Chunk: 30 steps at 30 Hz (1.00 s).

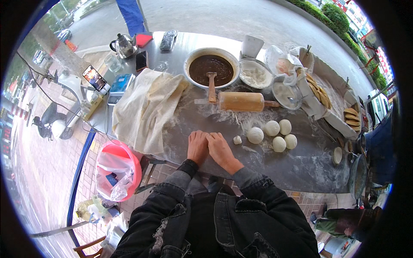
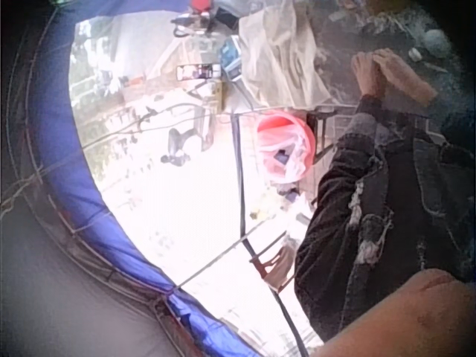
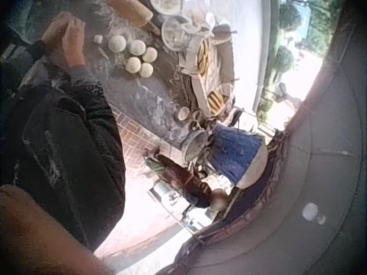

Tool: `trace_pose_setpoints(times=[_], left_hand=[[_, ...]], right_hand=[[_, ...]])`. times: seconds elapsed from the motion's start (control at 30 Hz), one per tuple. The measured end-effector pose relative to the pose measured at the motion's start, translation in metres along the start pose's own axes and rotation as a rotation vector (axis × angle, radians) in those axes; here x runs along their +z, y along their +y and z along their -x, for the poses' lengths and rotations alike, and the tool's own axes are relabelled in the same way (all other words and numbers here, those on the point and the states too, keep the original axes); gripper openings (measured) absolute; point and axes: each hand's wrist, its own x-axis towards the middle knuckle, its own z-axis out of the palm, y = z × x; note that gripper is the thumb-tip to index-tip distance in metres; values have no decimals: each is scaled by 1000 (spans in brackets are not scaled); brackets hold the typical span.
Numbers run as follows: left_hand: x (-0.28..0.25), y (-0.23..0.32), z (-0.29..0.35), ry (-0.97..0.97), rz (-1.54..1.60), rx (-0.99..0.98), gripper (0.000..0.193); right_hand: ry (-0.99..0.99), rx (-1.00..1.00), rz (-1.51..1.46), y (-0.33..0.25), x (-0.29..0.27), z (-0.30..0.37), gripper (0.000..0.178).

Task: The person prepares dumplings at a street food stall. They flatten dough balls, add a dark filling from a bowl, seal the dough, and roll some pieces flat with a rolling pin. Finished dumplings are placed in a plastic bag and hung from the stall canopy.

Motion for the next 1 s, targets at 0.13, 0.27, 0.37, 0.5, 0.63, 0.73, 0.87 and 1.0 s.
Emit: trace_pose_setpoints(times=[0.13,0.27,0.37,0.5,0.63,0.73,0.87,1.0], left_hand=[[0,-2,-8,-83,-61,-1,15],[-5,-9,-17,-182,-97,-105,23],[-17,-8,-9,-2,154,-119,37],[-37,-13,10,-12,175,-250,48],[-41,-24,17,-38,409,-198,43],[-42,-27,28,-84,449,-313,41],[-46,-27,37,149,460,-458,38],[-42,-31,23,-55,409,-612,33]], right_hand=[[-160,247,-178,-10,-32,3,23],[-215,519,-544,1,-50,10,23],[184,188,-204,20,-41,13,28],[130,112,325,26,-24,12,30],[172,114,-57,7,3,-24,22],[177,54,68,-9,51,-50,22],[219,-122,194,3,89,-80,21],[177,77,-70,4,83,-82,29]])
